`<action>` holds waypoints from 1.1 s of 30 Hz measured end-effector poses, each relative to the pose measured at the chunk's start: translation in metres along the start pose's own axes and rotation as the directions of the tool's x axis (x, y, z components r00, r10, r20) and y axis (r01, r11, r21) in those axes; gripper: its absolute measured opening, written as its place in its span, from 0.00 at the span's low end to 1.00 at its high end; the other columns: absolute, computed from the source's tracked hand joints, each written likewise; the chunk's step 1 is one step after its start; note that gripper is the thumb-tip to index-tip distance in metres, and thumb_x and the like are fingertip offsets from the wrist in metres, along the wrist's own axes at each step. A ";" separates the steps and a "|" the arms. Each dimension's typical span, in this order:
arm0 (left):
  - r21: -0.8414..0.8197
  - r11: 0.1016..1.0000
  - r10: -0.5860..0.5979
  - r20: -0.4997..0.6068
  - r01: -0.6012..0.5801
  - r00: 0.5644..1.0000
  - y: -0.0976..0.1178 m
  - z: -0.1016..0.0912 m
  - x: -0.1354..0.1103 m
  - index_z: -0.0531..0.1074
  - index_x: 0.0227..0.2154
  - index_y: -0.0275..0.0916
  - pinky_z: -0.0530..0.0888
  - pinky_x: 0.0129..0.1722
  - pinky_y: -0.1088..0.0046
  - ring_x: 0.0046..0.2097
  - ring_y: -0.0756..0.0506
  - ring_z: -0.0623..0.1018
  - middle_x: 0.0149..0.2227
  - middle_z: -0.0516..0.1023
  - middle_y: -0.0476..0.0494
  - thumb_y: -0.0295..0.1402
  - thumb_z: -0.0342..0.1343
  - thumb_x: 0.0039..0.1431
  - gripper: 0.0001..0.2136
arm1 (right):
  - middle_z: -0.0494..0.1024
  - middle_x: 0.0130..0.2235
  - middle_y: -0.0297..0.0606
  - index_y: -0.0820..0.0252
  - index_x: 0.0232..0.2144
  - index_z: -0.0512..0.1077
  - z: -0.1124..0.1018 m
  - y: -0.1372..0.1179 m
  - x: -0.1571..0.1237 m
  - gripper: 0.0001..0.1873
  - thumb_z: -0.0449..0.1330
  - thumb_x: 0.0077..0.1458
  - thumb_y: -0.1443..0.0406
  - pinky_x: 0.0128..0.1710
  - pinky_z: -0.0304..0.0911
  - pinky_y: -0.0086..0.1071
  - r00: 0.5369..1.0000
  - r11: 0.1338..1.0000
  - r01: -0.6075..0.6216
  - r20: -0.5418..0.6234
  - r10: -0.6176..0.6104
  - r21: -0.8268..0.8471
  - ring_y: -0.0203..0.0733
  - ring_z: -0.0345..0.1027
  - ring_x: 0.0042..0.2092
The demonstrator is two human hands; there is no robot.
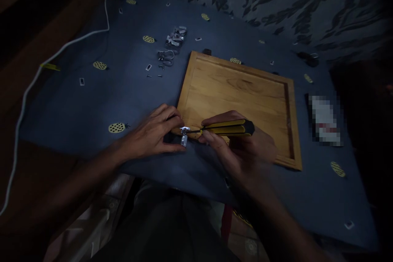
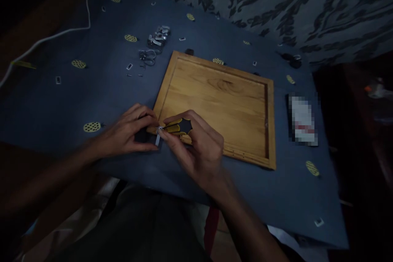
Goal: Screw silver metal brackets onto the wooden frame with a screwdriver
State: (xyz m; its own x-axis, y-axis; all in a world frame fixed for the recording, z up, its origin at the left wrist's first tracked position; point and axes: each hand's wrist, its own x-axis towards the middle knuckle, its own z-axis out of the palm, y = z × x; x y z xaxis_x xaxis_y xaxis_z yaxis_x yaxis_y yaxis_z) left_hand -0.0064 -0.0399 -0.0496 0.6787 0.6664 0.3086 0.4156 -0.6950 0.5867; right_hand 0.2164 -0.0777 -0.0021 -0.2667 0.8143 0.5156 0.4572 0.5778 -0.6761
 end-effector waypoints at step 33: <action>0.032 0.999 0.024 -0.004 -0.024 1.000 -0.002 0.000 -0.002 0.74 0.49 0.35 0.73 0.51 0.62 0.49 0.40 0.72 0.48 0.75 0.39 0.46 0.66 0.64 0.21 | 0.83 0.41 0.39 0.54 0.38 0.76 -0.004 0.010 -0.002 0.03 0.63 0.67 0.64 0.31 0.74 0.37 0.994 0.995 -0.095 -0.049 0.095 0.006 0.42 0.81 0.37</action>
State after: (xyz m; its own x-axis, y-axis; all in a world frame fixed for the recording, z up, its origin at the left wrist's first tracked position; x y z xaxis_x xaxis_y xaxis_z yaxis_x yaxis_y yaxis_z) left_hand -0.0084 -0.0394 -0.0517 0.6858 0.6509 0.3256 0.4186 -0.7188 0.5551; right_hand 0.2246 -0.0740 -0.0082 -0.1803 0.8617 0.4742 0.4750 0.4985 -0.7252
